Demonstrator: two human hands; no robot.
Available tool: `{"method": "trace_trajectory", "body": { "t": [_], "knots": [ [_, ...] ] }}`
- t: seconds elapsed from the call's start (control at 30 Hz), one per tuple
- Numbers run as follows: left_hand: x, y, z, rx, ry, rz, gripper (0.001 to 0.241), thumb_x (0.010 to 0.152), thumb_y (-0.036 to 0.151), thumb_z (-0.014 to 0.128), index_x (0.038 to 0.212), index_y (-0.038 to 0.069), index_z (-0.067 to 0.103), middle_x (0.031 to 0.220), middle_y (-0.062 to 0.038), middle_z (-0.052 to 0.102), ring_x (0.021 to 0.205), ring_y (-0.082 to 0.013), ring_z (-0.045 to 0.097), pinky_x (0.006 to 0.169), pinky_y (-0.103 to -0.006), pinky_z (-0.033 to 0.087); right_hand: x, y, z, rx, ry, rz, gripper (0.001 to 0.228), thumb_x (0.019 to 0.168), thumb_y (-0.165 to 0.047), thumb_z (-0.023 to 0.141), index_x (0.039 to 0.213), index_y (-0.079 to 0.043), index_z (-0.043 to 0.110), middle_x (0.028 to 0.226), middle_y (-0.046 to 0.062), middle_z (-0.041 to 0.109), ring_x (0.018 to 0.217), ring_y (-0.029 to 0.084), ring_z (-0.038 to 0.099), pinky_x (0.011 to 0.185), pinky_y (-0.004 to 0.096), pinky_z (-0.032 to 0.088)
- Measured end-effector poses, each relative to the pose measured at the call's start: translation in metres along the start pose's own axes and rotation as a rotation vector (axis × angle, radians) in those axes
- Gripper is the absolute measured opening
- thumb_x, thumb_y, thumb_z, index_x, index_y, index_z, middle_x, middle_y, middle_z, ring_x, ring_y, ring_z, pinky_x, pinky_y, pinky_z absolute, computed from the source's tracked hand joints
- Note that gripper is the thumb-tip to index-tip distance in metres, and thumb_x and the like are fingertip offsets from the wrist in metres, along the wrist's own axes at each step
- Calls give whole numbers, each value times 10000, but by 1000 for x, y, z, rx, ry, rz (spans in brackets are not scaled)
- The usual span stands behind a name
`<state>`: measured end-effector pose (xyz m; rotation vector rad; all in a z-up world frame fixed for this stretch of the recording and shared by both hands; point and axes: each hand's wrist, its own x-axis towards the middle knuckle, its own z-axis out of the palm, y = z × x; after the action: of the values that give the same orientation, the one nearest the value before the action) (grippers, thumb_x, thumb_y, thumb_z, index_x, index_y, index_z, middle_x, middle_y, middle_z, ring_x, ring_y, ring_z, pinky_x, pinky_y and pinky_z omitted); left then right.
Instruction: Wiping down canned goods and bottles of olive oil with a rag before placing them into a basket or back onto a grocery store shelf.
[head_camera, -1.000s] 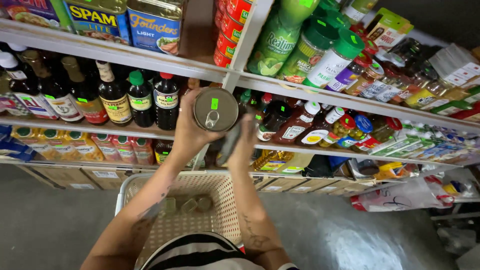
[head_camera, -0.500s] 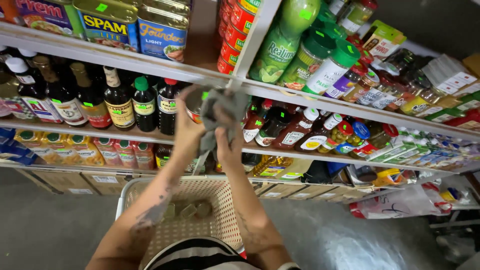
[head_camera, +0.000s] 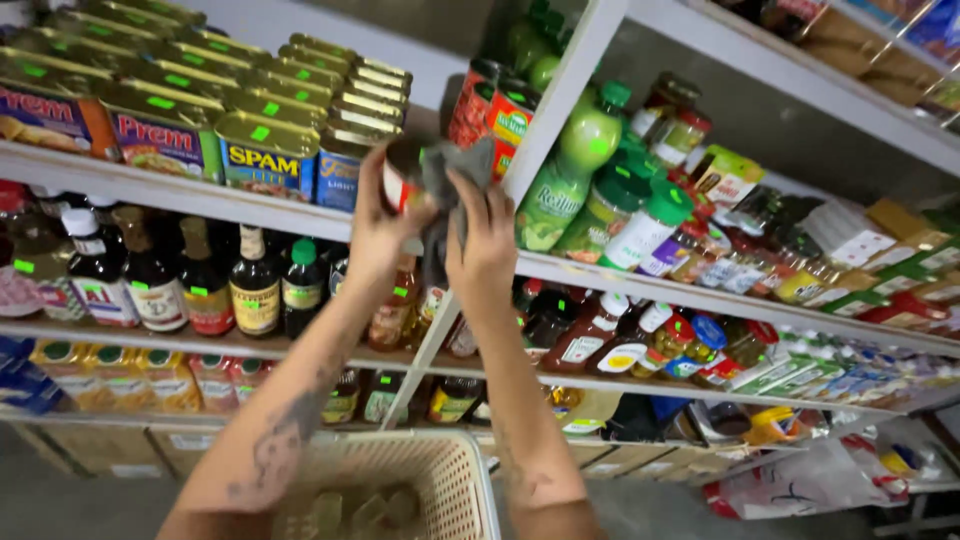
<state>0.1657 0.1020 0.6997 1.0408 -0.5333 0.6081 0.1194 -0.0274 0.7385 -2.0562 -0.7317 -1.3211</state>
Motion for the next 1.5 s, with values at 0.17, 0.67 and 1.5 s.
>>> {"method": "trace_trajectory", "body": {
  "t": [0.17,0.67,1.5],
  "knots": [
    [89,-11,6,-314,-45,-123,770,877,31,756,1551,68,385,1343,-89,624,1169,-195,635,1018,-338,545,107,18,4,-343,-201,-118,350,886,-70,661,1228,-146,665,1285,120,621,967,395,685,793,492,556],
    [207,-141,55,-85,-113,-271,736,780,190,870,1382,75,463,1145,-87,707,947,-178,682,825,-347,593,236,92,40,-1187,-864,-195,276,873,-304,664,1054,-140,792,1132,75,743,1033,309,703,791,439,551],
    [183,-72,32,370,-77,416,415,1116,389,555,1367,62,603,1341,-198,649,1268,-393,579,1088,-452,471,150,-19,-11,-994,-304,-343,137,911,-109,672,1042,-94,710,1199,93,651,1085,302,640,695,424,594]
  ]
}}
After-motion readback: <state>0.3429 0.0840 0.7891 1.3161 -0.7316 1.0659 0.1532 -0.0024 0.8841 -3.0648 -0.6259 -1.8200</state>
